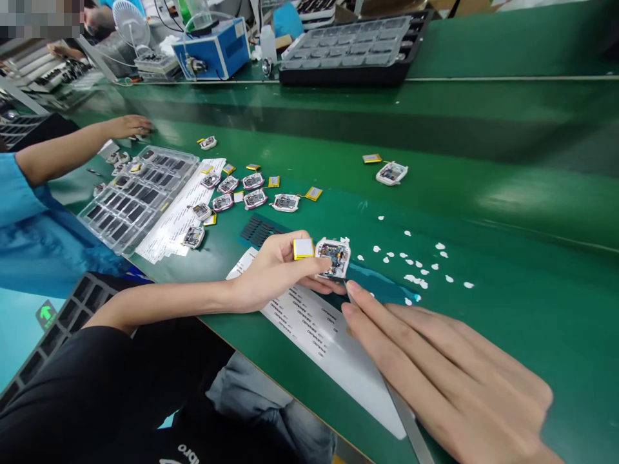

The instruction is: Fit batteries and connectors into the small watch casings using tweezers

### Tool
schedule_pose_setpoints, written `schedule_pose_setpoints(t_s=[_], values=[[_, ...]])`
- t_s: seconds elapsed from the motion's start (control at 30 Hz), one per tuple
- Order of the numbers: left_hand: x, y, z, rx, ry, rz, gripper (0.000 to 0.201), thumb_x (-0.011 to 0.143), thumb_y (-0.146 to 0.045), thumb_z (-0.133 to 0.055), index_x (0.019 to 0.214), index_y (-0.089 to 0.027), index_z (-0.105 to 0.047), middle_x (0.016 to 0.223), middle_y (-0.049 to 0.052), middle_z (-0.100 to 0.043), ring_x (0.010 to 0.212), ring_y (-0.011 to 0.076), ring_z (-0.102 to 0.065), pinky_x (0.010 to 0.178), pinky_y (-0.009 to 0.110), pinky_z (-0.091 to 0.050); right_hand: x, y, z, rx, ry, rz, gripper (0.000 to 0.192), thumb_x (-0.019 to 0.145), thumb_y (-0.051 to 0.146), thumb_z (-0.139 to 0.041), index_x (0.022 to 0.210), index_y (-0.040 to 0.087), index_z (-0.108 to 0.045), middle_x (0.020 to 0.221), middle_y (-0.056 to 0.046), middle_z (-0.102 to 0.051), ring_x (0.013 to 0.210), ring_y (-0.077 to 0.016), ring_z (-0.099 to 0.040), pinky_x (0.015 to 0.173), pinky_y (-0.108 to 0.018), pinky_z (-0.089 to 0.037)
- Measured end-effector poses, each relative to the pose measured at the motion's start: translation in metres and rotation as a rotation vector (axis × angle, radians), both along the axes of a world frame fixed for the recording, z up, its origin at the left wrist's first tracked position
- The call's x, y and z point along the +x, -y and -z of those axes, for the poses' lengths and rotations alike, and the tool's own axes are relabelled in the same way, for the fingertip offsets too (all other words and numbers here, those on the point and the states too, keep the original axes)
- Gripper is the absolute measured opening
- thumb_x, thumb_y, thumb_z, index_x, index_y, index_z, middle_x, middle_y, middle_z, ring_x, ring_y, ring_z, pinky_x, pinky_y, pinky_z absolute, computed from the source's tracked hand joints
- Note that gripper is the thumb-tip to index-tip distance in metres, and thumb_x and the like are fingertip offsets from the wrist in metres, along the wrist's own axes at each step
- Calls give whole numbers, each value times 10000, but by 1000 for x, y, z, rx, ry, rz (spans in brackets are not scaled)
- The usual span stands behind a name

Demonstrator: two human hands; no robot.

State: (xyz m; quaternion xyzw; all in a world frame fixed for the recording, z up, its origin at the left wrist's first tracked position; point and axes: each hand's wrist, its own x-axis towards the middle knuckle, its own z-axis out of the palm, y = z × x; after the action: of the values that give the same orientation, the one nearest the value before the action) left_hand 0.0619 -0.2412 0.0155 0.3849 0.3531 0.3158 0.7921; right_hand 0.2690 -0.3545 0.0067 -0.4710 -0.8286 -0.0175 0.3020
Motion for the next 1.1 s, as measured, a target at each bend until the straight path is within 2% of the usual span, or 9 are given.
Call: schedule_pose_setpoints(t_s=[0.17, 0.27, 0.43, 0.6, 0.73, 0.87, 1.1], values=[[0, 2, 1, -2, 18, -30, 520, 622, -332, -980, 688, -169, -491, 672, -73, -635, 632, 99, -717, 678, 254, -636, -9, 0, 6, 55, -13, 6, 645, 993, 341, -288, 1616, 480, -377, 1317, 39, -752, 1075, -327, -771, 950, -563, -663], [1, 2, 2, 13, 0, -31, 487, 662, -312, -959, 688, -171, -493, 659, -75, -624, 627, 96, -710, 655, 243, -626, -10, 1, 8, 44, -23, 9, 634, 996, 349, -301, 1606, 499, -385, 1334, 61, -739, 1078, -326, -772, 938, -563, -669], [1, 4, 3, 29, -34, -20, 452, 718, -304, -925, 697, -179, -491, 644, -63, -643, 652, 113, -725, 665, 255, -628, -4, -1, 11, 46, -5, -1, 654, 987, 315, -328, 1619, 470, -377, 1345, 35, -738, 1091, -324, -769, 972, -557, -651], [2, 5, 1, 25, -18, -50, 527, 598, -357, -988, 663, -169, -499, 597, -76, -621, 612, 100, -699, 619, 225, -609, 4, -6, 15, 183, 141, -136, 675, 982, 234, -301, 1650, 299, -373, 1352, -13, -740, 1057, -298, -775, 897, -473, -658], [3, 6, 0, 33, -53, -57, 536, 577, -387, -996, 649, -165, -513, 598, -71, -612, 610, 102, -689, 612, 227, -600, -1, 0, 14, 79, 111, -59, 688, 990, 190, -310, 1662, 337, -337, 1370, 1, -732, 1165, -290, -740, 1064, -473, -570], [4, 7, 0, 60, -89, -77, 540, 571, -415, -993, 633, -165, -519, 585, -77, -590, 582, 91, -668, 613, 228, -596, -3, 3, 15, 63, 116, -59, 694, 998, 180, -285, 1670, 351, -304, 1387, 13, -722, 1172, -276, -734, 1074, -471, -564], [4, 7, -4, 22, -96, -84, 564, 520, -412, -1008, 611, -169, -507, 565, -75, -599, 585, 105, -682, 592, 230, -593, 12, -8, 18, 243, 206, -180, 627, 1000, 209, -349, 1618, 266, -436, 1379, -39, -733, 1122, -272, -740, 1023, -434, -583]])
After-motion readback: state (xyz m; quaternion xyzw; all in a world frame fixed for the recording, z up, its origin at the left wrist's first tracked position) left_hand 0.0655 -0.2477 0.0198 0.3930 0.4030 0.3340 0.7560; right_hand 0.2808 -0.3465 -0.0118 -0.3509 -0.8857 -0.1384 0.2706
